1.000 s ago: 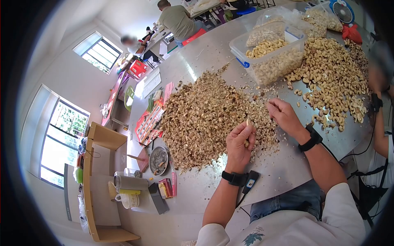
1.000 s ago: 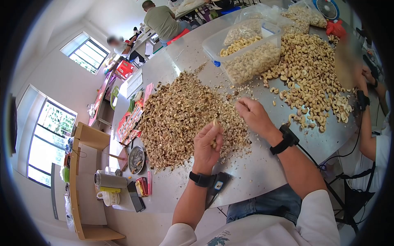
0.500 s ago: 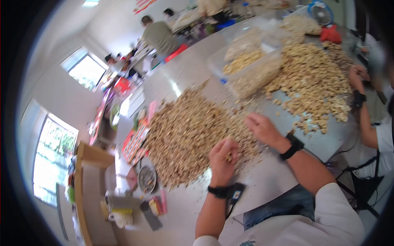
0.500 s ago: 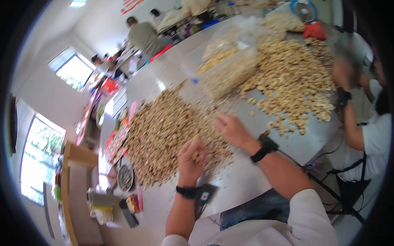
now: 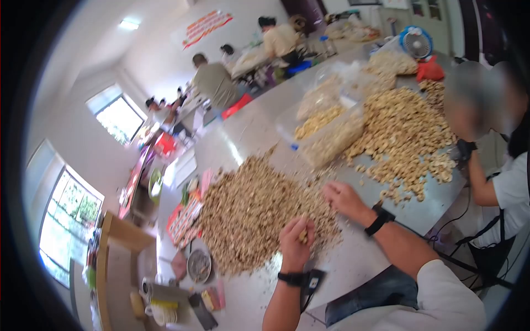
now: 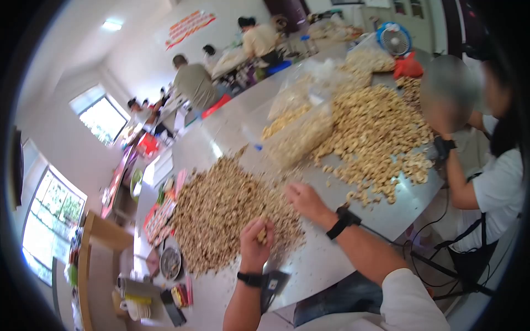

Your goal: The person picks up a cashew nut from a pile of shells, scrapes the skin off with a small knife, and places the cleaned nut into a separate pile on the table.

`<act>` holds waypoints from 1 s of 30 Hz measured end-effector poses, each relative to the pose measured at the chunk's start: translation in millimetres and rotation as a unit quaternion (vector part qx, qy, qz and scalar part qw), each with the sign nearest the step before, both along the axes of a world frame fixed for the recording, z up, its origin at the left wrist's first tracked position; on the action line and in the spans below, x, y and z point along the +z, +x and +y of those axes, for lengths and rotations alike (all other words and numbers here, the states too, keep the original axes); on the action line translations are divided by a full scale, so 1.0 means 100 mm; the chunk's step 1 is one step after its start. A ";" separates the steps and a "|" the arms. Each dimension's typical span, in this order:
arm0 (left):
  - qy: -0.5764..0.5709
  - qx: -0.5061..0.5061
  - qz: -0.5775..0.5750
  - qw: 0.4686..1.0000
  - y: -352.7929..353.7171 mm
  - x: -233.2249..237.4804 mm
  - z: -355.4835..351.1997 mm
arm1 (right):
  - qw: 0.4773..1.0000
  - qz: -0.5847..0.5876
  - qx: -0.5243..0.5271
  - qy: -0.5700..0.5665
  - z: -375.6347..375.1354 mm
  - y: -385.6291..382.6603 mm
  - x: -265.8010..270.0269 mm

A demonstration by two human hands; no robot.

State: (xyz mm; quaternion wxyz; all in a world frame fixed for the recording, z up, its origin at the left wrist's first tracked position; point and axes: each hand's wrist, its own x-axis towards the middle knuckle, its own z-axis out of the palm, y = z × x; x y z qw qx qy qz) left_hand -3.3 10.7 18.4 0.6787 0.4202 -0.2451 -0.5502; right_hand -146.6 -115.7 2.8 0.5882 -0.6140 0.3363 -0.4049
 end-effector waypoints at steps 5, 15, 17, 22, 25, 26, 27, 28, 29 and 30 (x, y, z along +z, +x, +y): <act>-0.039 -0.027 0.016 0.999 0.05 -0.04 -0.04 | 0.998 0.005 0.022 -0.057 0.00 0.00 0.01; -0.039 -0.028 0.015 0.999 0.03 0.01 -0.03 | 0.998 0.019 0.027 -0.060 0.01 -0.02 0.04; -0.040 -0.027 0.015 0.999 0.03 0.01 -0.02 | 0.997 0.023 0.033 -0.064 0.00 -0.01 0.02; -0.040 -0.028 0.020 0.999 0.04 -0.01 -0.03 | 0.998 0.022 0.032 -0.049 0.02 -0.02 0.05; -0.039 -0.023 0.019 0.999 0.03 -0.01 -0.03 | 0.997 0.029 0.034 -0.063 0.00 -0.01 0.02; -0.039 -0.025 0.021 0.999 0.04 -0.01 -0.03 | 0.997 0.029 0.035 -0.066 -0.01 -0.01 0.01; -0.040 -0.027 0.022 0.999 0.04 -0.02 -0.03 | 0.997 0.029 0.035 -0.070 -0.01 -0.01 0.00; -0.040 -0.030 0.023 0.998 0.04 -0.02 -0.04 | 0.996 0.029 0.036 -0.073 -0.01 -0.01 0.00; -0.039 -0.028 0.022 0.999 0.04 -0.02 -0.04 | 0.996 0.029 0.035 -0.071 -0.01 -0.01 0.00; -0.038 -0.027 0.020 0.999 0.04 -0.02 -0.04 | 0.997 0.029 0.034 -0.069 -0.01 -0.01 0.01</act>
